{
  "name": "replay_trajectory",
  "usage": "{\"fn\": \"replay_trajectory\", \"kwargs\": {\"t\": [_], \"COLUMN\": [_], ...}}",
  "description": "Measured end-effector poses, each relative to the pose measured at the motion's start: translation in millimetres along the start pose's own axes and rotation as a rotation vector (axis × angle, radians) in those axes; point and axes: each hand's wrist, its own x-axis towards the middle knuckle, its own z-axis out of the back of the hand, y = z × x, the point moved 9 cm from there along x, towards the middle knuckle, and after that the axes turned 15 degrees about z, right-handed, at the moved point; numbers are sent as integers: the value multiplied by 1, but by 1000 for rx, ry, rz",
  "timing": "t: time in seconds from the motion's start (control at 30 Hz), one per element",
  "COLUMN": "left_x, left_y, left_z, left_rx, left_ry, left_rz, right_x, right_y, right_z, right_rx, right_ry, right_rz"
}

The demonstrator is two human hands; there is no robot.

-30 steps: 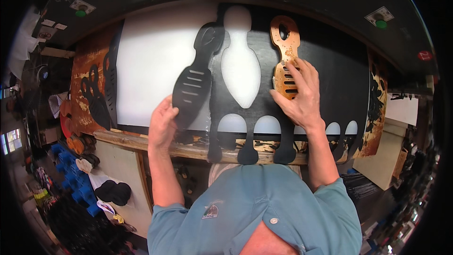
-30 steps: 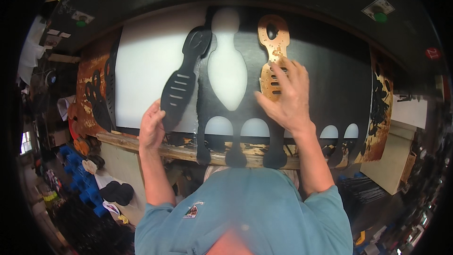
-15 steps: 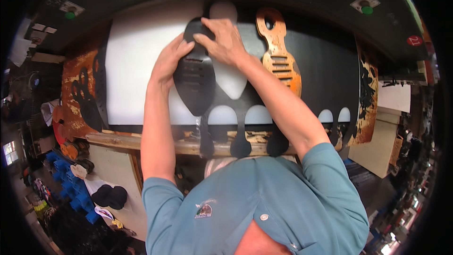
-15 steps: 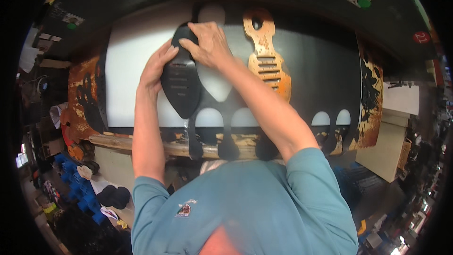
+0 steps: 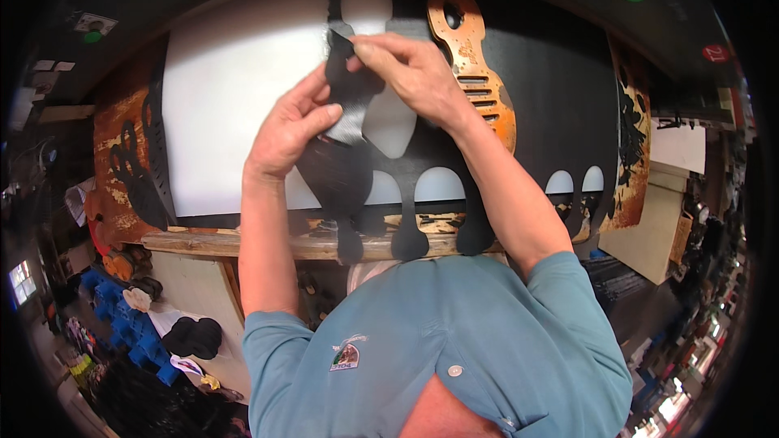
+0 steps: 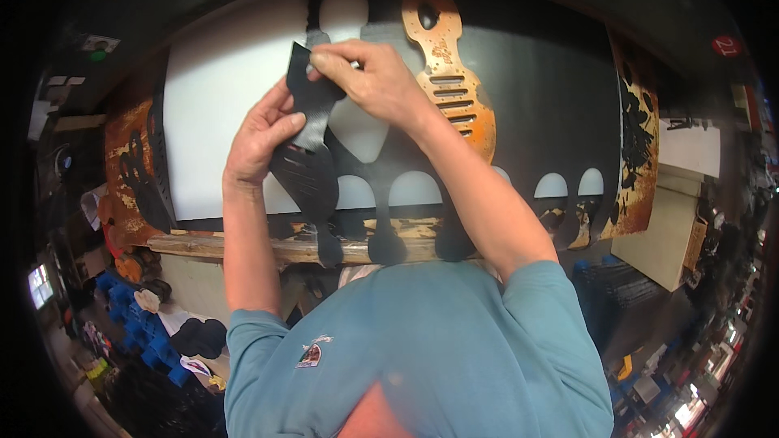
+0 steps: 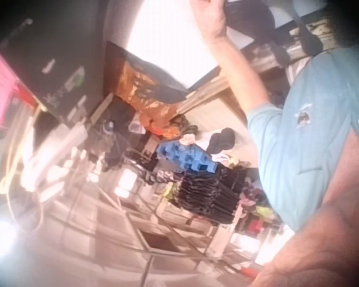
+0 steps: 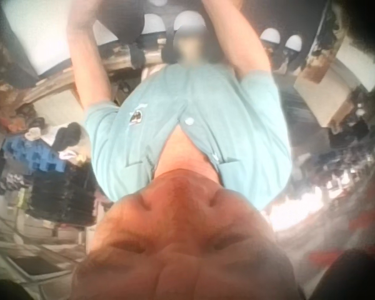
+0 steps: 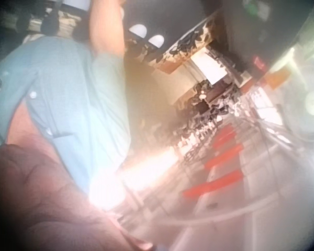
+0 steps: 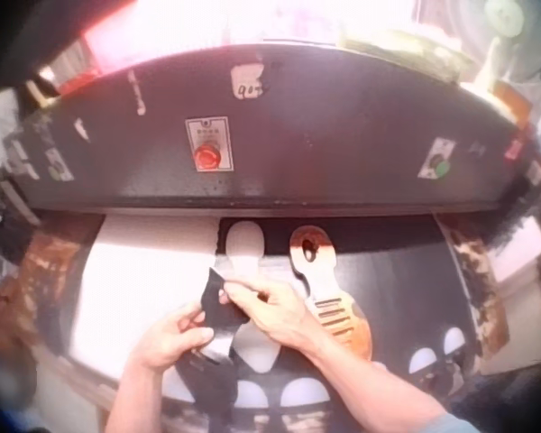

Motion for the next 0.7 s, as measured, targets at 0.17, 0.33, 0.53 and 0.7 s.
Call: {"fn": "replay_trajectory", "kwargs": {"t": [0.17, 0.33, 0.53, 0.7], "left_x": [-13, -29, -100, -165], "left_y": [6, 7, -10, -58], "left_z": [-21, -30, 129, 338], "left_rx": [6, 60, 212, 452], "left_ry": [95, 107, -489, -961], "left_rz": [60, 96, 11, 54], "right_x": [-29, -58, -108, -173], "right_y": [4, 10, 14, 20], "right_z": [4, 33, 180, 362], "right_rx": [-43, -253, -302, -746], "right_ry": [-53, -313, -634, -852], "right_rz": [-116, -57, 43, -124]}}
